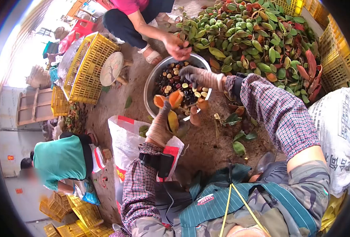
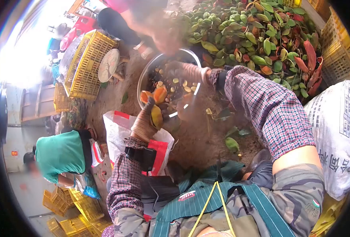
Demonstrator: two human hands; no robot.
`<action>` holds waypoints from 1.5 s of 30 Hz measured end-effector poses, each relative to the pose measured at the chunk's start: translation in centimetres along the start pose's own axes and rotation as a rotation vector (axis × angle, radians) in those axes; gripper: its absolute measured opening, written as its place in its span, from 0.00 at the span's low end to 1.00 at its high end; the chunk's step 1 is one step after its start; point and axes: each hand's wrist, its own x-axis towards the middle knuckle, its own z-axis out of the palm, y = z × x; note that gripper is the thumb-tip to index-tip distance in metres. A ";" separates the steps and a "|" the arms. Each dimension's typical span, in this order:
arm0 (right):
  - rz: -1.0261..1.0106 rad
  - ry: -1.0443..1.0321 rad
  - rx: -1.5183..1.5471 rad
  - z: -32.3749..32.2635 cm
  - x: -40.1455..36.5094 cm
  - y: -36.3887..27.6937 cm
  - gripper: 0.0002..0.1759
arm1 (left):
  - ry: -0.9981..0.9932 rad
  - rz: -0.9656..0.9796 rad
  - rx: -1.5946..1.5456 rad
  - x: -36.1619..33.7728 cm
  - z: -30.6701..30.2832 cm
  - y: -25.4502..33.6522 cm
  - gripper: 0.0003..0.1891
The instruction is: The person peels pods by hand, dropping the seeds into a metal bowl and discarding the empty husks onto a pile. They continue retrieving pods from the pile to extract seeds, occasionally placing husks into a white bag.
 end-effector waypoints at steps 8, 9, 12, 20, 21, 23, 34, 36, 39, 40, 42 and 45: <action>-0.347 0.236 -0.790 1.3 2.6 -0.7 0.20 | 0.051 0.364 -0.225 3.0 -1.3 0.7 0.17; -0.261 0.217 -0.583 3.3 1.9 -1.4 0.19 | 0.032 0.362 -0.262 3.4 -1.6 0.8 0.16; -0.180 0.131 -0.821 7.5 -1.2 -4.6 0.23 | 0.071 0.375 -0.293 4.1 -1.9 1.8 0.16; 0.028 0.225 0.356 9.7 2.6 0.8 0.17 | 0.315 0.748 0.050 3.1 2.8 1.9 0.21; 0.076 0.239 0.445 9.7 3.0 0.3 0.17 | 0.308 0.790 0.136 3.8 1.8 1.7 0.22; 0.169 0.251 0.579 9.7 1.8 -1.4 0.22 | 0.293 0.870 0.310 5.4 -0.2 1.0 0.22; 0.213 -0.300 1.601 6.3 4.2 4.7 0.32 | 0.581 0.947 0.520 4.2 3.3 -0.3 0.31; 0.004 -0.248 1.321 5.9 5.3 6.9 0.31 | 0.557 1.013 0.521 5.1 2.2 -0.3 0.30; -0.146 -0.080 0.811 6.6 4.2 3.8 0.24 | 0.524 1.117 0.592 5.2 2.3 -0.2 0.25; -0.098 -0.038 0.877 7.0 4.0 2.6 0.21 | 0.472 1.132 0.557 4.8 2.8 -0.4 0.24; 0.072 0.115 0.760 7.9 1.3 -3.6 0.16 | 0.384 1.166 0.556 4.9 2.8 -0.3 0.23; -0.008 0.064 0.864 7.7 3.2 -2.2 0.13 | 0.305 1.241 0.711 5.3 1.8 -0.2 0.21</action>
